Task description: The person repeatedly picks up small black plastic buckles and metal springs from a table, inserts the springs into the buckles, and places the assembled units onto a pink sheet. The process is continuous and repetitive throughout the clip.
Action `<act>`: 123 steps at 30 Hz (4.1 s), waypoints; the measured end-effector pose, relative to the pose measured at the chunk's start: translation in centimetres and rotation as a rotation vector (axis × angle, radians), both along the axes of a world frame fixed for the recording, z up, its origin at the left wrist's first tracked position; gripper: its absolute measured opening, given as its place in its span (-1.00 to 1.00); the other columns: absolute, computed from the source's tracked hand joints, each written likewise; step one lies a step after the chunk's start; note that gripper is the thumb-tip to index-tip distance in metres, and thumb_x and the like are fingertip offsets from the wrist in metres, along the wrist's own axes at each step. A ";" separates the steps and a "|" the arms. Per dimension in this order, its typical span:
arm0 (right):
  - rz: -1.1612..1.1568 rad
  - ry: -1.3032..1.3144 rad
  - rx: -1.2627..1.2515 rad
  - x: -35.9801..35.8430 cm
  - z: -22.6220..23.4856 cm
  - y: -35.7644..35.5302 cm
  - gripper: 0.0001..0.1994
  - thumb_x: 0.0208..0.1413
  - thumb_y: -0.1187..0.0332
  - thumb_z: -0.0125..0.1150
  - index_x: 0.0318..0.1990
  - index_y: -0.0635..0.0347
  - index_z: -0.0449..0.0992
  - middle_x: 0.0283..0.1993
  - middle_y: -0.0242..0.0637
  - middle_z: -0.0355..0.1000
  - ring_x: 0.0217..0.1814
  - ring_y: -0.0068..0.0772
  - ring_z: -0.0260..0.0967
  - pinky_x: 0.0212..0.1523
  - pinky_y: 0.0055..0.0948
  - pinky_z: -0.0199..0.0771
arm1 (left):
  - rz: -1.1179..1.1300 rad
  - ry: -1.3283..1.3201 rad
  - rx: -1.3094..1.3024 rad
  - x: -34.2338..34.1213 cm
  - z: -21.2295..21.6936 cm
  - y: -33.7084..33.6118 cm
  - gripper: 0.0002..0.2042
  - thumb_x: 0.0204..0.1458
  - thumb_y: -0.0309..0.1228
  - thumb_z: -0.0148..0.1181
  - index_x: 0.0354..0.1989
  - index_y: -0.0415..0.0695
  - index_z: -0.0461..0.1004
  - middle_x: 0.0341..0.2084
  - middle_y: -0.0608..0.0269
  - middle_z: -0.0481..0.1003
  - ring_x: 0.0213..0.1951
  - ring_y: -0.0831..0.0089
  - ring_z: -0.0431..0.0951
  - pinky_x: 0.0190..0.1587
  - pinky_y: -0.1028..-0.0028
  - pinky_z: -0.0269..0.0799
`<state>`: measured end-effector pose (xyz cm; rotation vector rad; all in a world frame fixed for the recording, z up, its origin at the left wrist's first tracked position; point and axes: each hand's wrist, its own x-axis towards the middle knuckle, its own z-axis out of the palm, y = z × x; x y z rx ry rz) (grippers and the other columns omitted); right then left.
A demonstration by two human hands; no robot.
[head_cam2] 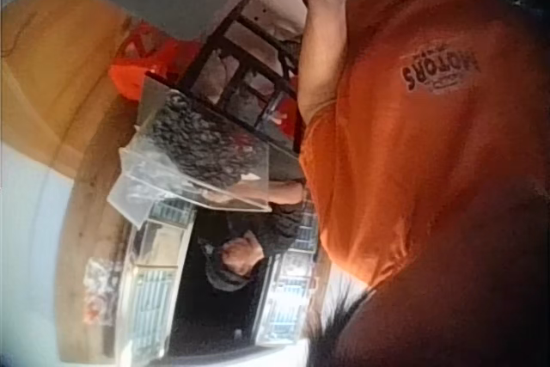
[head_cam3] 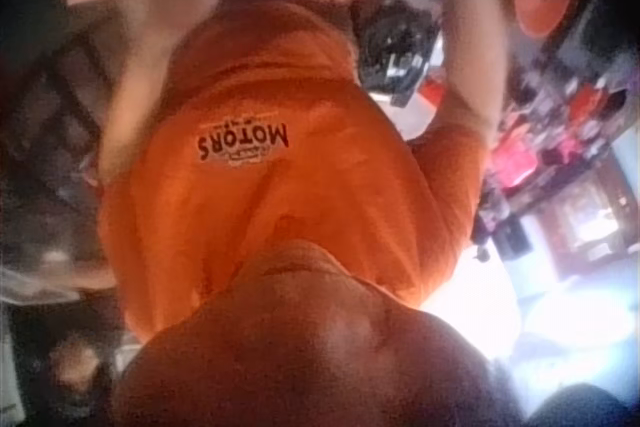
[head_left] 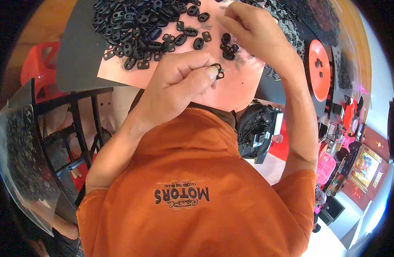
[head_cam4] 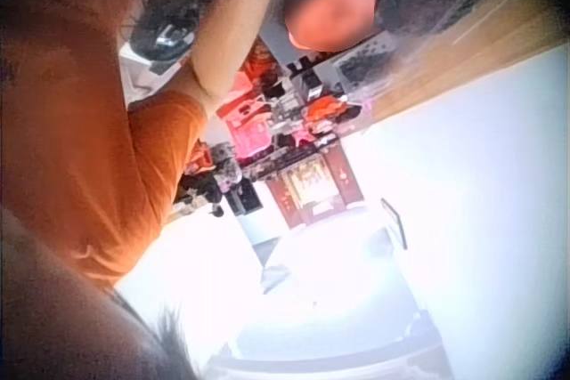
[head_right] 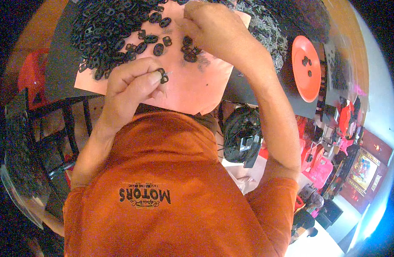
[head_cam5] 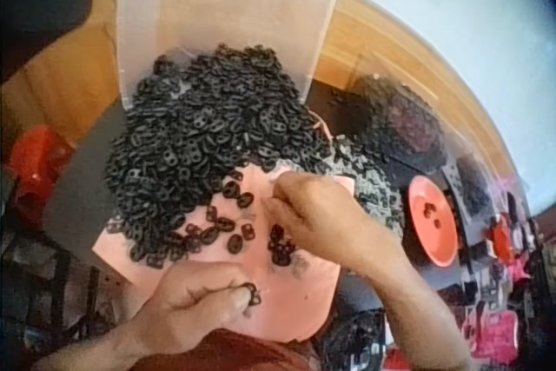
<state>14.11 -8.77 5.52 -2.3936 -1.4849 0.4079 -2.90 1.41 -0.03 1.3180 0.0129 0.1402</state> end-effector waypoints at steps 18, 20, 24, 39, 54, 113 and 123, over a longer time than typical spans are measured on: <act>-0.340 0.978 0.351 -4.6 -0.7 -5.1 -0.73 0.12 0.22 0.06 -0.47 0.24 0.46 -0.66 -0.60 0.16 -0.63 -0.82 0.01 -0.66 -0.74 -0.06 | -0.034 0.109 -0.027 0.2 0.1 0.3 -0.82 0.00 -0.34 0.01 -0.43 -0.20 0.43 -0.60 0.44 0.38 -0.57 0.75 0.33 -0.56 0.76 0.18; -0.332 0.987 0.349 -4.6 -0.6 -5.2 -0.74 0.13 0.24 0.05 -0.47 0.24 0.45 -0.65 -0.61 0.16 -0.63 -0.82 0.01 -0.66 -0.73 -0.06 | -0.055 0.101 -0.013 0.3 0.1 0.3 -0.82 0.00 -0.33 0.01 -0.46 -0.19 0.41 -0.61 0.45 0.36 -0.57 0.75 0.32 -0.56 0.76 0.18; -0.355 0.971 0.351 -4.7 -1.0 -5.3 -0.76 0.14 0.27 0.03 -0.47 0.24 0.43 -0.64 -0.61 0.16 -0.63 -0.82 0.01 -0.66 -0.73 -0.06 | -0.075 0.079 -0.012 0.3 -0.1 0.3 -0.81 0.01 -0.32 0.00 -0.50 -0.18 0.41 -0.62 0.47 0.33 -0.57 0.76 0.30 -0.55 0.75 0.16; -0.303 0.969 0.361 -5.2 -0.8 -5.2 -0.76 0.13 0.28 0.05 -0.45 0.28 0.43 -0.61 -0.54 0.23 -0.59 -0.80 0.08 -0.62 -0.73 0.05 | -0.106 0.022 0.055 0.6 -0.5 0.4 -0.79 0.03 -0.36 -0.05 -0.58 -0.16 0.37 -0.67 0.48 0.29 -0.60 0.75 0.25 -0.56 0.69 0.11; -0.326 0.666 0.374 -6.2 -0.7 -5.1 -0.75 0.12 0.31 0.07 -0.52 0.28 0.43 -0.65 -0.50 0.26 -0.58 -0.77 0.13 -0.61 -0.68 0.12 | -0.121 0.066 0.127 0.6 -0.4 0.1 -0.80 0.02 -0.33 -0.06 -0.51 -0.17 0.39 -0.65 0.47 0.30 -0.59 0.73 0.25 -0.55 0.68 0.14; 0.215 -0.188 0.291 -7.2 -0.9 -5.0 -0.61 -0.19 0.32 0.29 -0.18 0.27 0.38 -0.48 -0.25 0.29 -0.52 -0.26 0.35 -0.59 -0.36 0.40 | -0.054 0.130 -0.061 0.9 0.4 -0.1 -0.73 -0.05 -0.42 -0.08 -0.77 -0.19 0.32 -0.82 0.38 0.29 -0.78 0.70 0.22 -0.73 0.63 0.08; -0.159 0.254 0.339 -8.6 -2.5 -6.4 -0.79 -0.08 0.34 0.28 -0.38 0.24 0.39 -0.60 -0.36 0.25 -0.64 -0.56 0.20 -0.64 -0.53 0.26 | -0.091 0.052 -0.003 0.6 0.0 0.2 -0.79 0.02 -0.37 -0.02 -0.60 -0.14 0.40 -0.77 0.47 0.30 -0.74 0.76 0.20 -0.73 0.68 0.05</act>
